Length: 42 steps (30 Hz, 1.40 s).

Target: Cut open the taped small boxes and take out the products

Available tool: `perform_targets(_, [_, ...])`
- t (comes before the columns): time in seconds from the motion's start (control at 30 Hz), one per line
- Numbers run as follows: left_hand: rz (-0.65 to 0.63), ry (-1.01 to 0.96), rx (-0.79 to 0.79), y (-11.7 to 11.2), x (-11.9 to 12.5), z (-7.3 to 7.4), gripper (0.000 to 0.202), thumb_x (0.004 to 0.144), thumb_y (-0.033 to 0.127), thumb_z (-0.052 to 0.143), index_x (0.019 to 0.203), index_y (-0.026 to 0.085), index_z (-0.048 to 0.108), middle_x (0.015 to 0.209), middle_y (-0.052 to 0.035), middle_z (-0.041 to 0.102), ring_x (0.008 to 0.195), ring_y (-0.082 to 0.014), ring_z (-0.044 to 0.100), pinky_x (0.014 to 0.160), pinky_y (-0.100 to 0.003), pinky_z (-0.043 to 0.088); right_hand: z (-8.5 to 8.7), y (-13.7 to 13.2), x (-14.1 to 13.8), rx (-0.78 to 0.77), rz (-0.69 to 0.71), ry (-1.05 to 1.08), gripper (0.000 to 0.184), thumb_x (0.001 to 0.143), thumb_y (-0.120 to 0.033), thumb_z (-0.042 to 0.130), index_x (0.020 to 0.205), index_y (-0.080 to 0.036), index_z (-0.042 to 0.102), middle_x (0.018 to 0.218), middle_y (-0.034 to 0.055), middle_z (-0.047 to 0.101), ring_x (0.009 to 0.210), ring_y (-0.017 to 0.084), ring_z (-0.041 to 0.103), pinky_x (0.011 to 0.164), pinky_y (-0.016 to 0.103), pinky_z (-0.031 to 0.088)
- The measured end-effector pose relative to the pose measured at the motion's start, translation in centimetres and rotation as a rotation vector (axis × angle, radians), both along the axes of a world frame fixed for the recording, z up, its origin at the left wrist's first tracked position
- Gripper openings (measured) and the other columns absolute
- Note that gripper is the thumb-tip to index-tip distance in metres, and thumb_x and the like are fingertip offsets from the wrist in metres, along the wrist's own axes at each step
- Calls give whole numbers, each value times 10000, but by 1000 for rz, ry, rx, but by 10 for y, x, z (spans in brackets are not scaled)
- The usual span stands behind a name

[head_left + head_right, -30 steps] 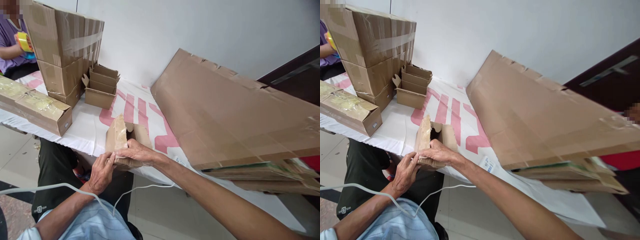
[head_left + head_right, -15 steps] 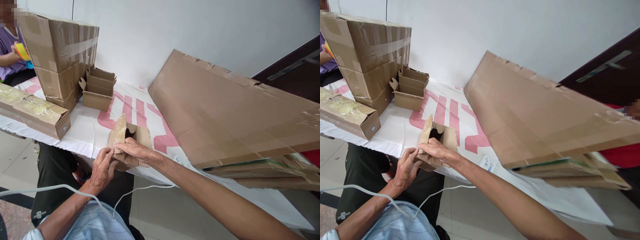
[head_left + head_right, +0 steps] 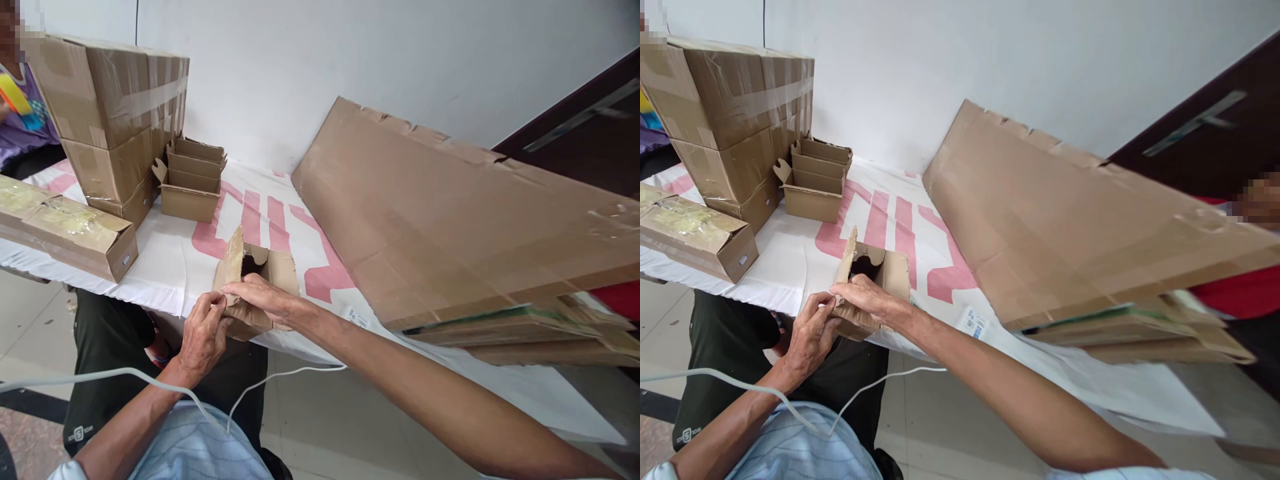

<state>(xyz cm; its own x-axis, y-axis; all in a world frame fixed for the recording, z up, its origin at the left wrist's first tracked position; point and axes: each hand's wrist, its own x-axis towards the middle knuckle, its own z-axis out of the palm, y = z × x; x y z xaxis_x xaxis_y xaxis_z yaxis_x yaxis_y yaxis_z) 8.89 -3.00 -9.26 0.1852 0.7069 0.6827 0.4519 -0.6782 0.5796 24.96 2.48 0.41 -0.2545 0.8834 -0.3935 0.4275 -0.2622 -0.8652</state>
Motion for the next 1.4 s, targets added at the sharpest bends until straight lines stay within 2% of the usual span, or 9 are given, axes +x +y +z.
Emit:
perform_targets(0.4, [63,37,-8,-3,1,-6,503,1018,104,544,1497,252,500,1164,-108,664,1048,-222,714,871,-352,640,6,3,0,-18,26,63,443,825,-565,722,641,-176,618,632,-1,561,672,151,514,633,290,402])
perform_targets(0.53, [83,104,-71,-2,-7,-2,526,1027,143,534,1539,233,460,1220,-127,687,1090,-247,727,882,-366,643,12,8,-1,10,144,99,533,852,-677,692,677,-178,618,656,-1,557,681,148,502,653,297,414])
perform_targets(0.7, [114,157,-107,-2,-16,8,512,1027,164,516,1530,254,485,1364,-142,659,1223,-278,698,1007,-427,610,34,20,18,147,342,-123,619,820,-763,698,604,-218,501,593,-54,408,600,110,334,566,284,300])
perform_targets(0.87, [16,103,-182,-11,-10,12,957,910,441,776,1680,253,240,1564,-208,507,1443,-394,539,1136,-577,522,43,-5,39,148,363,-79,651,901,-793,603,657,-190,609,612,-25,500,596,119,402,570,279,352])
perform_targets(1.0, [-20,-6,-310,-11,-4,16,1208,772,564,890,1696,240,184,1565,-226,480,1461,-429,508,1149,-623,489,37,-43,38,180,292,84,662,971,-767,546,983,-145,773,864,81,721,812,199,631,750,321,509])
perform_targets(1.13, [29,-47,-386,-3,-2,25,1159,793,535,869,1686,228,196,1545,-216,493,1434,-414,529,1145,-623,483,34,-57,37,237,276,122,622,1007,-694,523,1166,-145,767,997,103,753,960,243,671,894,366,520])
perform_targets(1.2, [27,-42,-364,-1,-1,28,1086,832,486,831,1680,226,203,1543,-216,492,1436,-402,527,1141,-620,486,35,-57,39,259,308,94,524,1016,-608,531,1115,-143,752,956,77,725,905,221,643,852,348,502])
perform_targets(1.33, [-34,-19,-281,-3,-5,29,945,891,332,718,1680,262,203,1595,-211,449,1467,-377,500,1100,-598,527,36,-62,34,324,370,-15,335,1004,-415,542,763,-186,579,758,-5,569,729,152,499,699,292,404])
perform_targets(1.4, [-72,-19,-249,1,-11,29,916,883,260,663,1682,270,214,1613,-205,445,1473,-366,500,1087,-578,542,35,-64,21,336,354,8,308,1014,-363,522,750,-204,519,742,-18,544,721,148,489,696,290,397])
